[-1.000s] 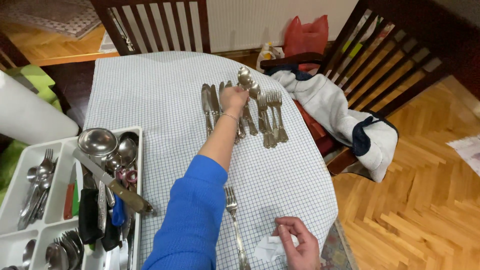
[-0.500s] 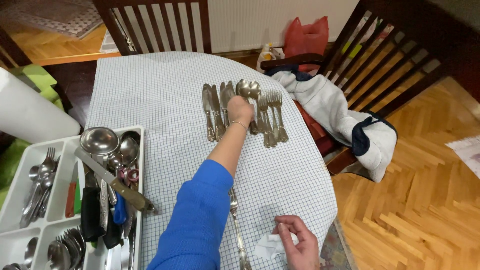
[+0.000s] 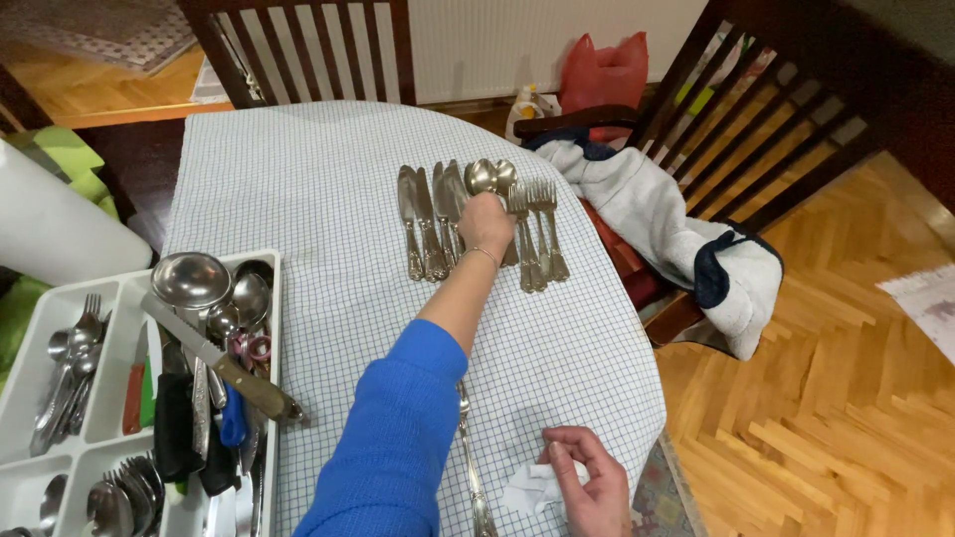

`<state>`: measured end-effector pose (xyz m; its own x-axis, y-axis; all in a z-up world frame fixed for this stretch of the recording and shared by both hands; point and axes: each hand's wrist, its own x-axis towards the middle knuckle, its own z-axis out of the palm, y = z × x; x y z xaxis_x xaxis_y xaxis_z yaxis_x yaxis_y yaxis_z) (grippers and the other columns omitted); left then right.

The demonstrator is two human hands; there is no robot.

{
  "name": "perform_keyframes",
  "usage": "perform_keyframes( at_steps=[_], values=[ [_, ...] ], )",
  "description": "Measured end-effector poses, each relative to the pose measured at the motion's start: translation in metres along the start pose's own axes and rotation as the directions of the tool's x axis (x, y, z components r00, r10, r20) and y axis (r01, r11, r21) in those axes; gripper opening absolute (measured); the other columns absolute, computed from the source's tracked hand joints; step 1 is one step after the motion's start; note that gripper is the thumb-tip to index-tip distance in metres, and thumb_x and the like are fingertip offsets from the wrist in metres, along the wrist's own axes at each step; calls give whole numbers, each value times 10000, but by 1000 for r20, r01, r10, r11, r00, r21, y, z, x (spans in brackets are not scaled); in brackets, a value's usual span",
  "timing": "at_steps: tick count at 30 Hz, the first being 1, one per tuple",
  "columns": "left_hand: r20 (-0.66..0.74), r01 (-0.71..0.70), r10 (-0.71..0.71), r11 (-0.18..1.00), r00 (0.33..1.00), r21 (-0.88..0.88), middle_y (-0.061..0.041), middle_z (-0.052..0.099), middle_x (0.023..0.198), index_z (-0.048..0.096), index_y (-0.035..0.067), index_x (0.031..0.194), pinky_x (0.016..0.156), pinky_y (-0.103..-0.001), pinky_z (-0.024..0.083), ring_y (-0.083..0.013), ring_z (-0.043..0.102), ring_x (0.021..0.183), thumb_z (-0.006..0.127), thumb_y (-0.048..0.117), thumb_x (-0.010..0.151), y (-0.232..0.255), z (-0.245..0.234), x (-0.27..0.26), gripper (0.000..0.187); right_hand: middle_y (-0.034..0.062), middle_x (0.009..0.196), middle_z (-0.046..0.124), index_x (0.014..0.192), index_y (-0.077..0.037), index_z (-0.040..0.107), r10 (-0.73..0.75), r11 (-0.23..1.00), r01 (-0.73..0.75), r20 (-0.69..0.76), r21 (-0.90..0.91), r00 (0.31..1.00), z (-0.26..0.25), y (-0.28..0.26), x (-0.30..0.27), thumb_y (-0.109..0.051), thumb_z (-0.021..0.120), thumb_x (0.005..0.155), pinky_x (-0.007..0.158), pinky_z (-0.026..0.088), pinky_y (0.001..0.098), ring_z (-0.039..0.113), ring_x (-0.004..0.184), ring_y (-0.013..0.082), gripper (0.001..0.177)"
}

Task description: The person wipes silverware with a paper towel on a table. They pick up forks and knives one at a time, wipe each with the towel, and place them in neat rows on the tablecloth. A white cutlery tray with additional utensils sits nearby.

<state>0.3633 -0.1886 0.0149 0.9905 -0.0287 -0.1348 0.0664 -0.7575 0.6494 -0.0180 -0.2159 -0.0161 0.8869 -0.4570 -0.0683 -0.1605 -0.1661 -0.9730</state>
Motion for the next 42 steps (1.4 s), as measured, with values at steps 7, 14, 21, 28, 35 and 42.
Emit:
perform_keyframes(
  at_steps=[7, 14, 21, 28, 35, 42],
  values=[
    [-5, -76, 77, 978, 997, -193, -45, 675, 773, 683, 91, 850, 789, -337, 623, -140, 632, 631, 702, 233, 979, 3, -44, -39, 193, 19, 735, 810, 999, -132, 798, 26, 998, -26, 3, -65, 1000, 0, -14, 0, -286, 646, 907, 718, 588, 281, 766, 755, 130, 235],
    [105, -149, 141, 985, 985, 82, -15, 592, 777, 651, 141, 796, 582, -220, 545, -118, 558, 648, 748, 230, 953, -14, -109, -105, 204, 42, 819, 776, 994, -80, 769, -25, 1000, 24, 17, 16, 1000, -1, -18, -5, -207, 627, 945, 814, 574, 296, 716, 831, 150, 197],
    [228, -479, 421, 789, 878, 385, -185, 757, 914, 793, 79, 892, 818, -554, 598, -402, 732, 989, 756, 316, 715, -60, -114, -185, 298, 67, 760, 711, 1064, -117, 766, -238, 968, 238, -13, 76, 971, 0, 22, 7, -233, 599, 1049, 843, 499, 338, 607, 809, 152, 204],
    [335, -451, 347, 837, 876, 311, -244, 742, 906, 780, 10, 893, 804, -567, 593, -451, 724, 978, 751, 277, 768, -114, -96, -293, 296, 10, 791, 702, 1070, -122, 740, -241, 947, 236, 1, 217, 970, -1, 26, 8, -270, 614, 1059, 740, 491, 229, 604, 762, 73, 195],
    [188, -349, 316, 920, 930, 177, -291, 715, 996, 641, -88, 1103, 846, -587, 575, -469, 708, 1017, 753, 313, 838, -141, -73, -367, 493, 72, 972, 687, 1229, -79, 652, -9, 770, 63, -88, 635, 996, -4, 46, 9, -306, 641, 1018, 786, 594, 285, 700, 872, 151, 310],
    [-16, -299, 321, 897, 947, 327, -205, 692, 857, 623, -77, 968, 739, -512, 614, -416, 742, 860, 629, -11, 852, -153, -28, -353, 134, 214, 1331, 502, 1387, -82, 573, -420, 875, 426, 77, -230, 904, -4, -9, -76, -81, 531, 1008, 1104, 417, 599, 515, 1292, 495, 382]
  ],
)
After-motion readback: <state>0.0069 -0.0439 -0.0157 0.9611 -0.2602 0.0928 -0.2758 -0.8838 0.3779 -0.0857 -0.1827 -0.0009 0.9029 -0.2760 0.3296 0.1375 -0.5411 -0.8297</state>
